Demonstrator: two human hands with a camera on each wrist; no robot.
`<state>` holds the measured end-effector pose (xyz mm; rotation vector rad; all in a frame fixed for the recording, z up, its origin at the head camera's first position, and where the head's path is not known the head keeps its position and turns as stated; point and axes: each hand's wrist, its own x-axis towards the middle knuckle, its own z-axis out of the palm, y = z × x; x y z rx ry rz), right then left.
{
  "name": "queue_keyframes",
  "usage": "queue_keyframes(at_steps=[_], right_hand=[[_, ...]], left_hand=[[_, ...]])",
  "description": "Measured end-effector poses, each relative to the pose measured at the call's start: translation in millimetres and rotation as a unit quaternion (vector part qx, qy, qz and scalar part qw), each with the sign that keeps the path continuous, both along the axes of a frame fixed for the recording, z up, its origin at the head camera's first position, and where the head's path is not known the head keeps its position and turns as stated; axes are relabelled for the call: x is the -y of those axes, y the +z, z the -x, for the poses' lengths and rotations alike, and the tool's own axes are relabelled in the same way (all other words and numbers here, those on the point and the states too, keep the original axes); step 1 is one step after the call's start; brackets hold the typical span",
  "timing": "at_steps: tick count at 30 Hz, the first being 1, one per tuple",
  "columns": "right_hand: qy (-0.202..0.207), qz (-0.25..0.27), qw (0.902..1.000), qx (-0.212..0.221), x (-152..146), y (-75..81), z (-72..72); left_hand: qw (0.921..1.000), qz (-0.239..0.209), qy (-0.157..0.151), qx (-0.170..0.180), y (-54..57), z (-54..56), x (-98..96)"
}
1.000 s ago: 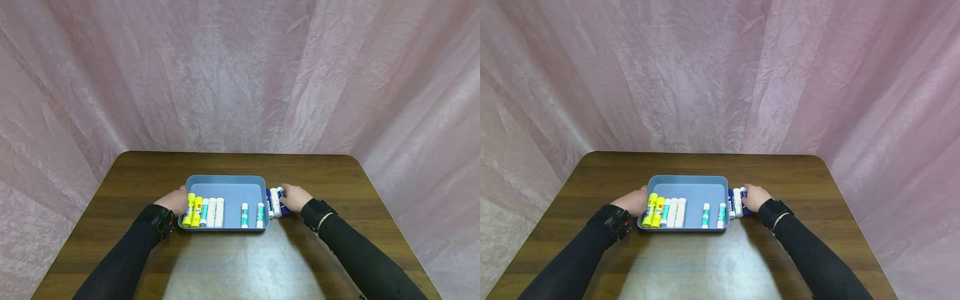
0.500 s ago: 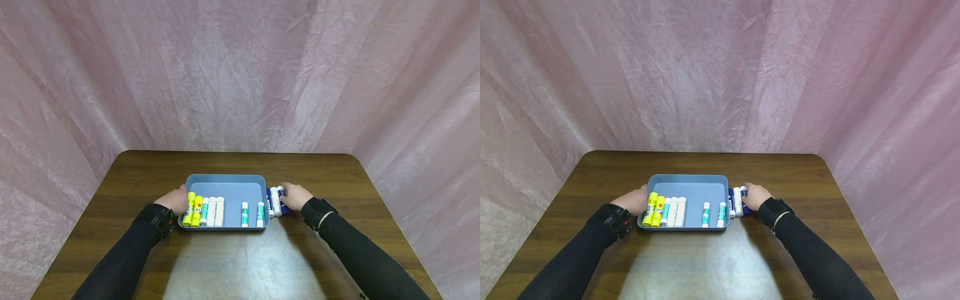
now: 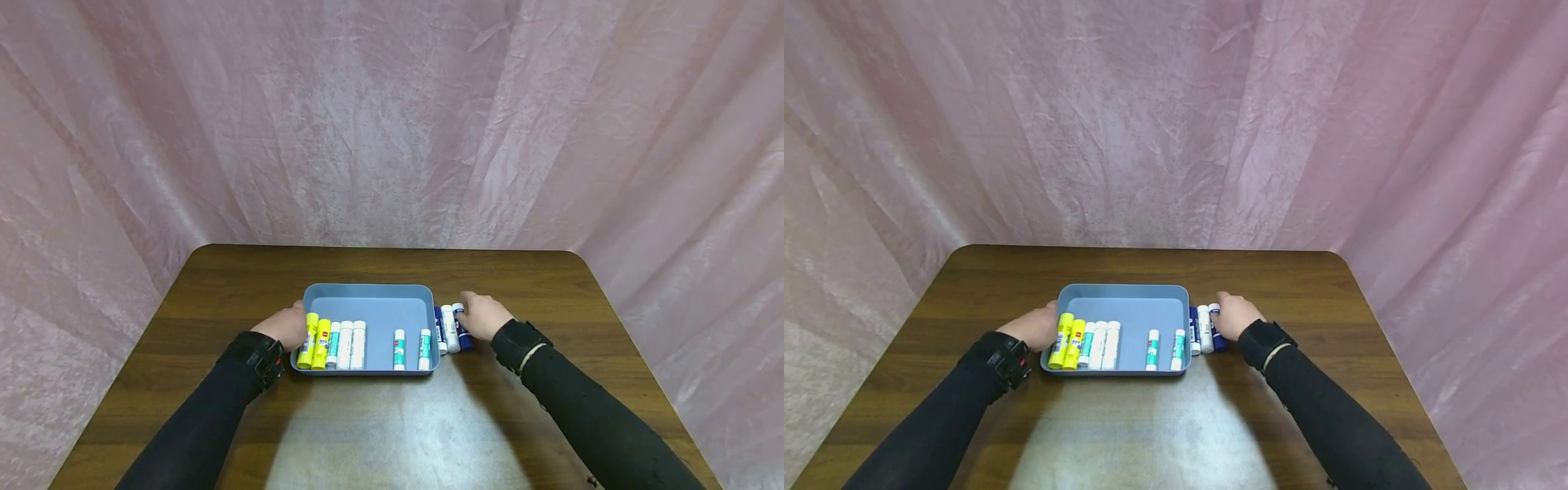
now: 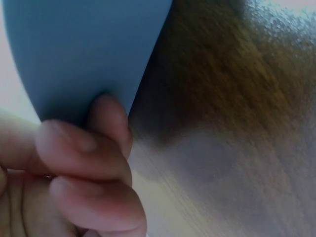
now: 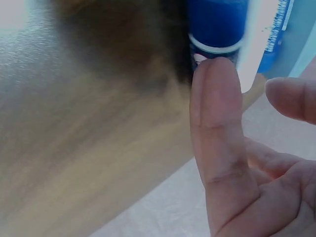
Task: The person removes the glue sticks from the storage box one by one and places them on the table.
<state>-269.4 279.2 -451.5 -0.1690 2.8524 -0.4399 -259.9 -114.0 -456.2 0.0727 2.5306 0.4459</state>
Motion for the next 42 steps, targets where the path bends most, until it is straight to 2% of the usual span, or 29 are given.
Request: queue_keyframes(at_steps=[8,15,18,24,34,42], right_hand=[[0.018,0.018,0.9993,-0.026,15,18.2,-5.0],[0.049,0.039,0.9977,-0.028,37,24.0,-13.4],[0.068,0.038,0.996,-0.043,47,23.8,-17.7],[0.083,0.046,0.9949,-0.035,65,20.5,-25.3],[0.101,0.002,0.9947,-0.02,79,15.3,-36.5],[0.123,-0.038,0.9913,-0.027,84,8.0,-38.1]], left_hand=[[1.0,0.003,-0.002,-0.002,-2.2,1.6,-0.3],[1.0,0.006,-0.004,-0.004,-0.1,0.7,-1.0],[1.0,0.005,0.0,-0.004,1.0,-1.5,-2.1],[1.0,0.002,0.008,0.0,0.3,-3.7,-2.9],[1.0,0.001,0.008,-0.001,-1.9,-2.5,-1.7],[0.9998,-0.004,0.02,0.008,-6.1,-0.7,-1.3]])
